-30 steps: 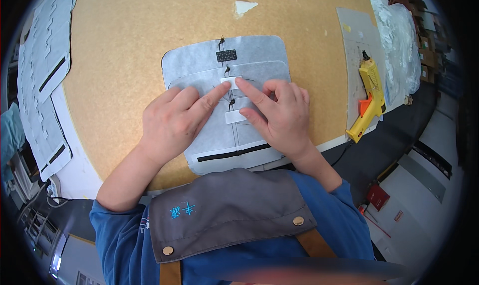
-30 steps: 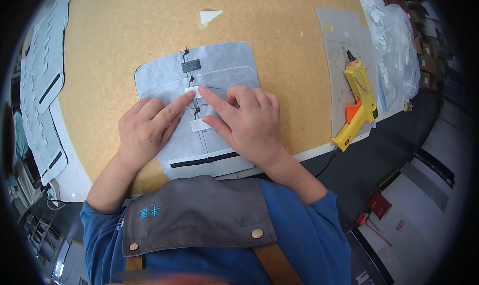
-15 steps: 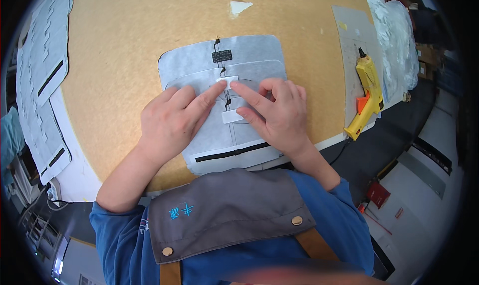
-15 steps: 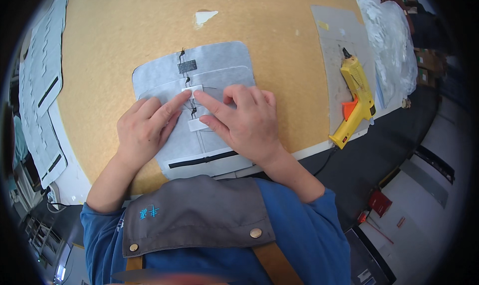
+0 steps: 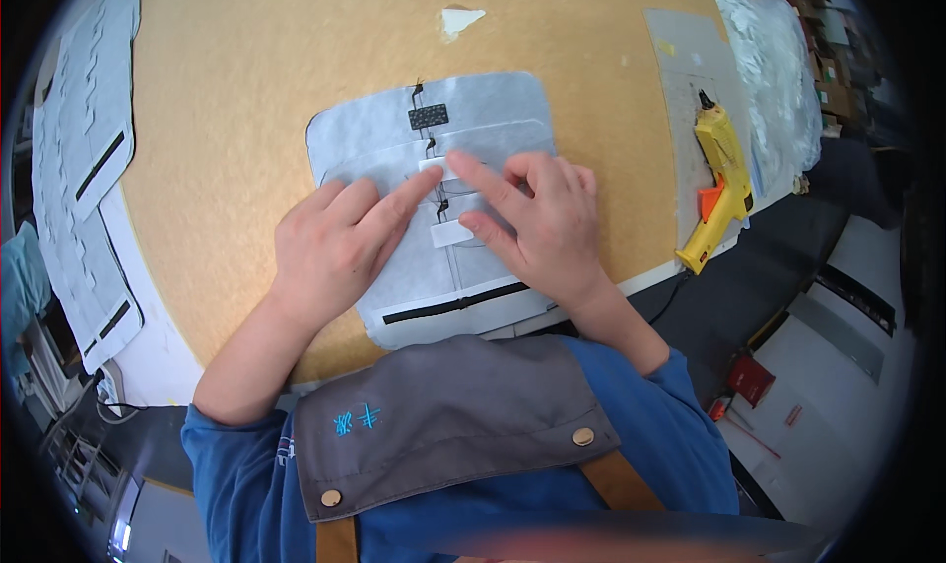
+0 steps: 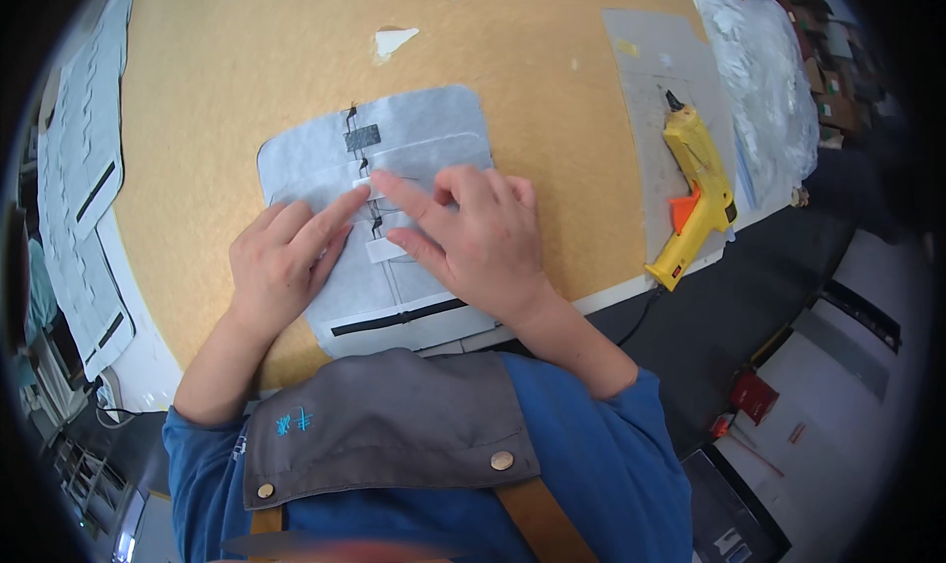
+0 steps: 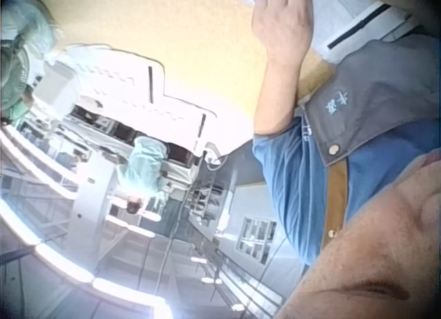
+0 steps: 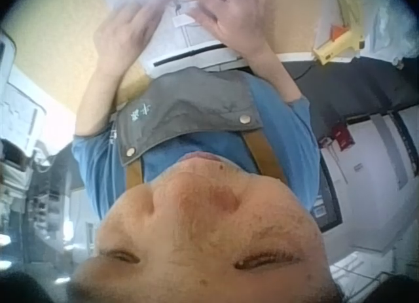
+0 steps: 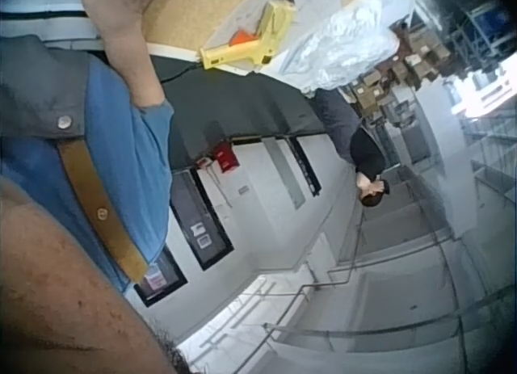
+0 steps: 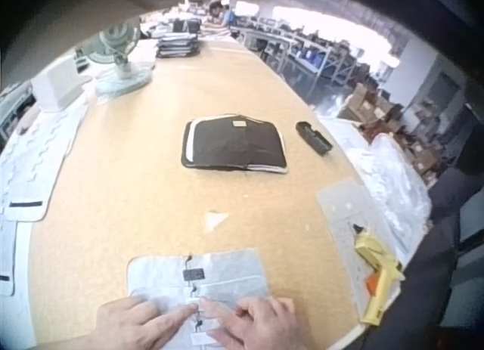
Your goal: Using a hot glue gun and adhesive strips to assemble components of a leather or fabric pouch.
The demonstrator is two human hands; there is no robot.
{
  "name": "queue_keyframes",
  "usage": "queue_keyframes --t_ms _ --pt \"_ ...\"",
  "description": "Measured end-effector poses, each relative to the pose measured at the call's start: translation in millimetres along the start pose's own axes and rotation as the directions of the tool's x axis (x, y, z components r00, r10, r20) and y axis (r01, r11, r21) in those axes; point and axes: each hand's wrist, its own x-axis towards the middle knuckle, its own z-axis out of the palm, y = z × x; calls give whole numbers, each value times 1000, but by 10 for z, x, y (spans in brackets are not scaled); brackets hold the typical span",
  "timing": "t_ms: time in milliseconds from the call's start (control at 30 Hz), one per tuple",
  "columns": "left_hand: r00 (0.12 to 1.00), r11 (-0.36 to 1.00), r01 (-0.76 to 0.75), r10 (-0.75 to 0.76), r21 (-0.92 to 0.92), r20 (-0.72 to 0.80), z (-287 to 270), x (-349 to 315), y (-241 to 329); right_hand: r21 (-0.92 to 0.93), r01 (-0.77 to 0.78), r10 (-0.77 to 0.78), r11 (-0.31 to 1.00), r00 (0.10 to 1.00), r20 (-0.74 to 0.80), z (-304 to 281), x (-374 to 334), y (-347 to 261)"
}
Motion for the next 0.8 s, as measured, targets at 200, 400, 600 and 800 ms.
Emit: queue_keyframes --t_ms 200,400,600,800 --pt "999 999 -47 47 -15 -28 -5 -10 17 -19 24 -25 1000 998 -59 -57 -40 7" --pt "986 965 74 -108 -252 -126 -37 -65 -30 -222 -390 260 894 854 -451 -491 -396 675" --pt "972 855 108 -198 -508 -126 -86 -140 -133 -296 -779 568 552 611 -551 -992 -1022 1206" --pt "897 584 266 -441 -767 -24 -63 -170 -154 194 -887 890 418 358 -283 -1048 -1219 1344"
